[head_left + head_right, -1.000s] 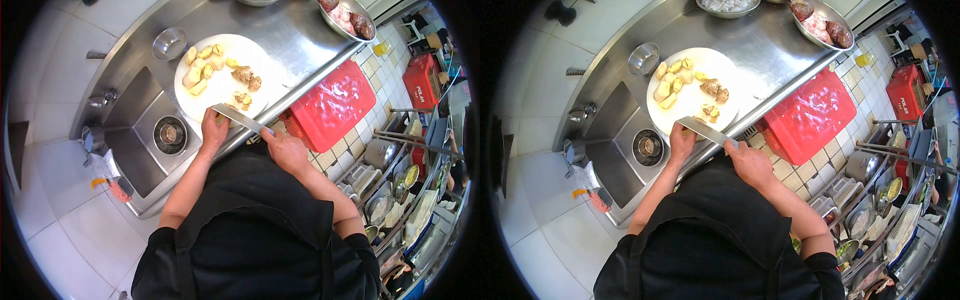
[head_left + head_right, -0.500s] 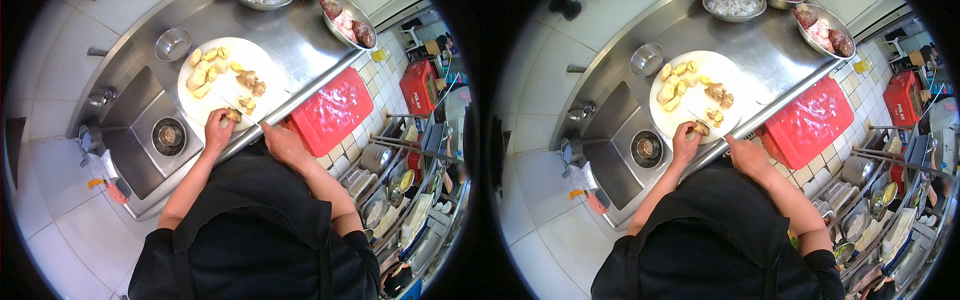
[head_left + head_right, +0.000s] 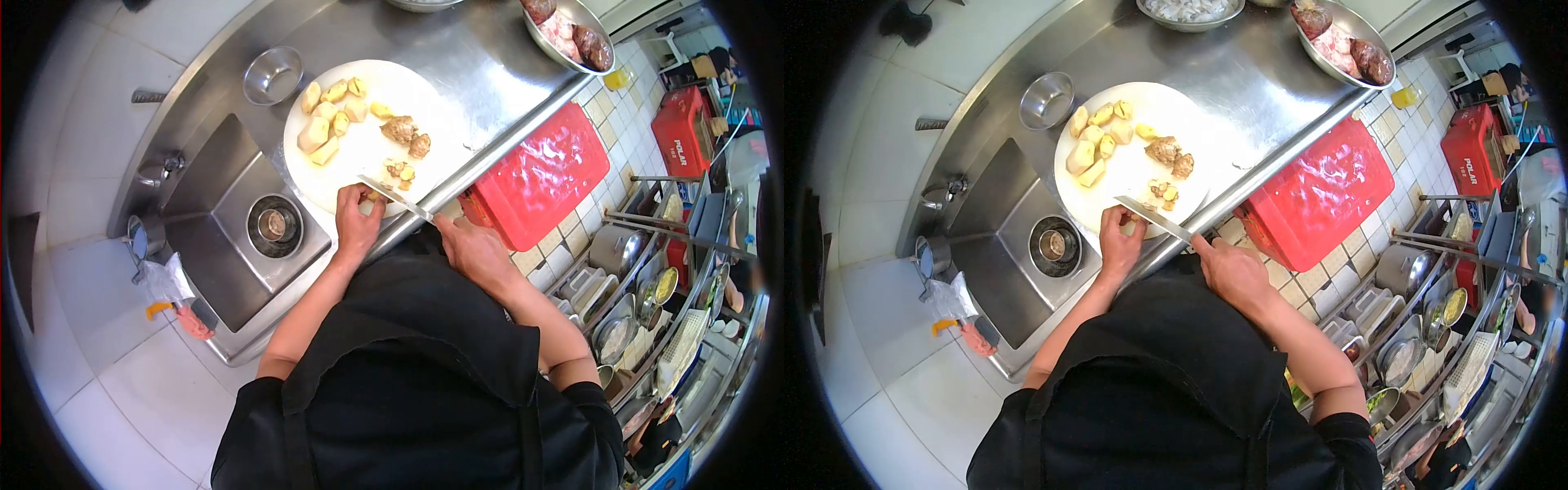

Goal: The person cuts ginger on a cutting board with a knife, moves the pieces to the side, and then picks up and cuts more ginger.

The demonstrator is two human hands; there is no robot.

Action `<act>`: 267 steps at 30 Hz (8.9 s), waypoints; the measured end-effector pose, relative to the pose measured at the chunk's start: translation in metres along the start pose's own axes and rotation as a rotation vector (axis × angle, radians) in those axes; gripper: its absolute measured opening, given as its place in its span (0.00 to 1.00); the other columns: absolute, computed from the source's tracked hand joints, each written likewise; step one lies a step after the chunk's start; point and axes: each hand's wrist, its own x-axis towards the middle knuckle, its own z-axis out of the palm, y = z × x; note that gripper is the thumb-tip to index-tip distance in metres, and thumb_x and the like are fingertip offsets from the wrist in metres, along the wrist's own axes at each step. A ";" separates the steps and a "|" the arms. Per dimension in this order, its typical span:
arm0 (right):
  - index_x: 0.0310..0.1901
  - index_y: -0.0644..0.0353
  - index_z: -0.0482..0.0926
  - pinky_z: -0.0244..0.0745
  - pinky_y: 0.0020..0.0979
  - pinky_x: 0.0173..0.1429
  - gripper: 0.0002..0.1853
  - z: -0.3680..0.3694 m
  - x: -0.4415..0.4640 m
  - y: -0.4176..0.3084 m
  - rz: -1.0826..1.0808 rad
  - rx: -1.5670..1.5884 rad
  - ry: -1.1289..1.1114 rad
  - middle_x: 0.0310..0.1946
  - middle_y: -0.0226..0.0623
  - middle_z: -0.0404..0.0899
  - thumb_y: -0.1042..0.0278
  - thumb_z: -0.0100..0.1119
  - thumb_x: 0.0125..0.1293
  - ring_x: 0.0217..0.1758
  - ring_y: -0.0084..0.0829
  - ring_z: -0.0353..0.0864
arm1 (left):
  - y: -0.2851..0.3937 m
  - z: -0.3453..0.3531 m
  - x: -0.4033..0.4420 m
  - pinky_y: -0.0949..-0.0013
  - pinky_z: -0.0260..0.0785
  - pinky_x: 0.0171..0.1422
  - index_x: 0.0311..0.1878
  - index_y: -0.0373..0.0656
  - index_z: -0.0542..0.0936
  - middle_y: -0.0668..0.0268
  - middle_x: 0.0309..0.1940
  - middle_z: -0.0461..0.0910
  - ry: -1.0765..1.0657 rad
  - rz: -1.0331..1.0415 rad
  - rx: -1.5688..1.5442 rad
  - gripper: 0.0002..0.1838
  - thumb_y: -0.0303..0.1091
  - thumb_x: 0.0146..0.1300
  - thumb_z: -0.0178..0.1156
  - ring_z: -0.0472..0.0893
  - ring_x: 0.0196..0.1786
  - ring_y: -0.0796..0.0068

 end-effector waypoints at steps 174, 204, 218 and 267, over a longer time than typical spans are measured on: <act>0.62 0.64 0.75 0.77 0.64 0.59 0.17 0.034 0.041 0.006 0.069 0.298 -0.230 0.43 0.67 0.87 0.62 0.53 0.82 0.52 0.68 0.86 | -0.008 -0.064 0.002 0.55 0.78 0.68 0.65 0.44 0.79 0.52 0.61 0.85 -0.375 0.295 0.196 0.27 0.36 0.66 0.79 0.86 0.62 0.51; 0.58 0.60 0.76 0.80 0.61 0.50 0.12 0.001 0.010 -0.009 -0.029 0.119 -0.038 0.37 0.56 0.87 0.66 0.54 0.80 0.45 0.60 0.88 | -0.017 -0.040 0.002 0.57 0.79 0.64 0.59 0.40 0.81 0.51 0.61 0.80 -0.234 0.087 -0.042 0.20 0.33 0.67 0.72 0.83 0.60 0.50; 0.60 0.57 0.77 0.83 0.58 0.46 0.13 -0.007 -0.009 -0.008 -0.031 0.051 -0.013 0.37 0.50 0.86 0.66 0.56 0.79 0.41 0.56 0.90 | 0.006 -0.023 -0.003 0.52 0.74 0.66 0.60 0.38 0.80 0.52 0.55 0.79 -0.091 0.062 0.090 0.20 0.36 0.69 0.70 0.80 0.60 0.47; 0.63 0.69 0.75 0.79 0.60 0.62 0.18 0.052 0.086 -0.004 0.020 0.247 -0.151 0.45 0.68 0.87 0.66 0.53 0.79 0.53 0.67 0.87 | -0.017 -0.017 0.002 0.59 0.80 0.63 0.52 0.37 0.82 0.55 0.51 0.82 -0.068 0.104 0.012 0.18 0.37 0.68 0.76 0.86 0.55 0.58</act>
